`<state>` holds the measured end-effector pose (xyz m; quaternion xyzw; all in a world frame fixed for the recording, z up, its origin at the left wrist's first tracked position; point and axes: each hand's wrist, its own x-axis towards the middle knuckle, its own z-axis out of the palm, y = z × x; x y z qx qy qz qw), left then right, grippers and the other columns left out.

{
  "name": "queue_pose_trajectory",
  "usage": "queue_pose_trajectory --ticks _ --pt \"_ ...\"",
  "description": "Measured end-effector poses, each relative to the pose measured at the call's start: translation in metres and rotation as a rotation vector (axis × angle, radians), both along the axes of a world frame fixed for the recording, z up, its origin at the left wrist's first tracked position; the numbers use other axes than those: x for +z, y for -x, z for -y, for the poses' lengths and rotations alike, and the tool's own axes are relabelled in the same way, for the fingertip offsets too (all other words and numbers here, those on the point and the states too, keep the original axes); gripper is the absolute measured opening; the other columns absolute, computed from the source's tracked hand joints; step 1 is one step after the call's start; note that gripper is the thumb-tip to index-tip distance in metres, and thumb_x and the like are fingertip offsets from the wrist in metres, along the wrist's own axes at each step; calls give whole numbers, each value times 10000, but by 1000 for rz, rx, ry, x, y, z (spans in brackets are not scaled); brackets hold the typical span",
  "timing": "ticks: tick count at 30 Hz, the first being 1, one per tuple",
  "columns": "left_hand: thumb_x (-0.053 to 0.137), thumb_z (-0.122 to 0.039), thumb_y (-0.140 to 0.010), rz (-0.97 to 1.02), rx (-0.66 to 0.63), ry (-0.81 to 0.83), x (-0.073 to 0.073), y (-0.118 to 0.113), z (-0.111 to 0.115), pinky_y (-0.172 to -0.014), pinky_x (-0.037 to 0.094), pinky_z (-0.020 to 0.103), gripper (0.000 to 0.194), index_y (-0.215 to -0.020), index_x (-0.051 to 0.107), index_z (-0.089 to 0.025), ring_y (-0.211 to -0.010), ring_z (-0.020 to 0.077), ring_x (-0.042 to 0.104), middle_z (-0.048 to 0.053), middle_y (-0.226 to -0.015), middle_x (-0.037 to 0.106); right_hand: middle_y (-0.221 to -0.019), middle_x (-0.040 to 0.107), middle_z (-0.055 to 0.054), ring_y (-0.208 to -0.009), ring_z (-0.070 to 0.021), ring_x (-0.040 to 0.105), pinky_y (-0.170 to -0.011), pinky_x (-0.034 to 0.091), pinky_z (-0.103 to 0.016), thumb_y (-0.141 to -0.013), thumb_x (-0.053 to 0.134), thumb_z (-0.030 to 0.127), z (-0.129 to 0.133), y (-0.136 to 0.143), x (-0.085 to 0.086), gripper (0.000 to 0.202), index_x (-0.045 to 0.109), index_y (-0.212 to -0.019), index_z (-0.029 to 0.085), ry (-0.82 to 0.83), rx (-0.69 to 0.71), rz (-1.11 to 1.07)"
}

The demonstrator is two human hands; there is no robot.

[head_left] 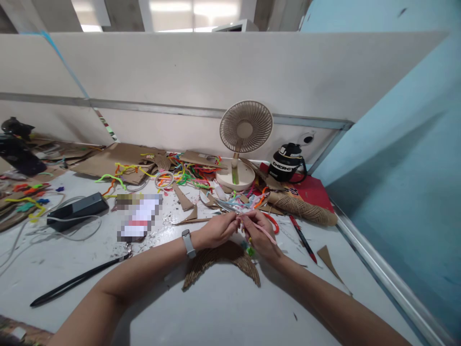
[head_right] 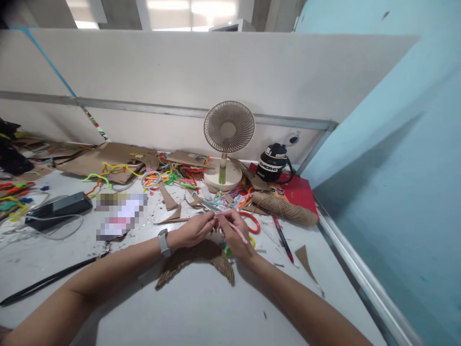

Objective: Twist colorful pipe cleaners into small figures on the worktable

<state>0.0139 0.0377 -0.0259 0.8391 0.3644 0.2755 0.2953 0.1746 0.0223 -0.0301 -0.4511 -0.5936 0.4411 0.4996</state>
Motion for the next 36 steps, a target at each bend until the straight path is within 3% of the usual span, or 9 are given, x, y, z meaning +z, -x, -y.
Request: queue_pose_trajectory --ticks 10,19,27,32,36 --pt "236 -322 -953 -146 26 -146 -8 1 -1 -673 388 272 273 -877 457 -180 -704 169 525 50 -788 559 -634 540 39 -485 -85 463 -440 366 -202 -813 609 455 3 2 -2 262 534 -827 204 72 62 -124" --pt "278 -305 -936 -52 81 -72 -10 -2 0 -629 376 269 219 -840 437 -187 -656 154 492 32 -746 532 -614 547 30 -499 -100 484 -462 395 -220 -813 601 473 3 4 -5 278 520 -830 207 84 63 -118" --pt "317 -307 -917 157 125 -41 -13 -1 -5 -583 348 248 211 -776 416 -187 -603 121 421 -9 -667 467 -640 588 24 -497 -107 535 -469 428 -233 -773 649 454 4 9 2 274 540 -800 204 59 86 -172" --pt "313 -321 -928 171 96 -64 -14 2 -8 -589 350 251 230 -785 428 -182 -611 120 414 -5 -679 464 -723 631 -8 -536 -108 557 -492 451 -236 -767 669 423 3 8 3 256 581 -824 189 38 19 -192" --pt "257 -359 -952 241 58 19 -12 3 -5 -623 388 256 295 -815 444 -176 -625 118 447 5 -693 496 -765 647 -22 -567 -121 575 -516 474 -252 -781 652 434 4 7 1 265 574 -863 194 -9 -13 -140"
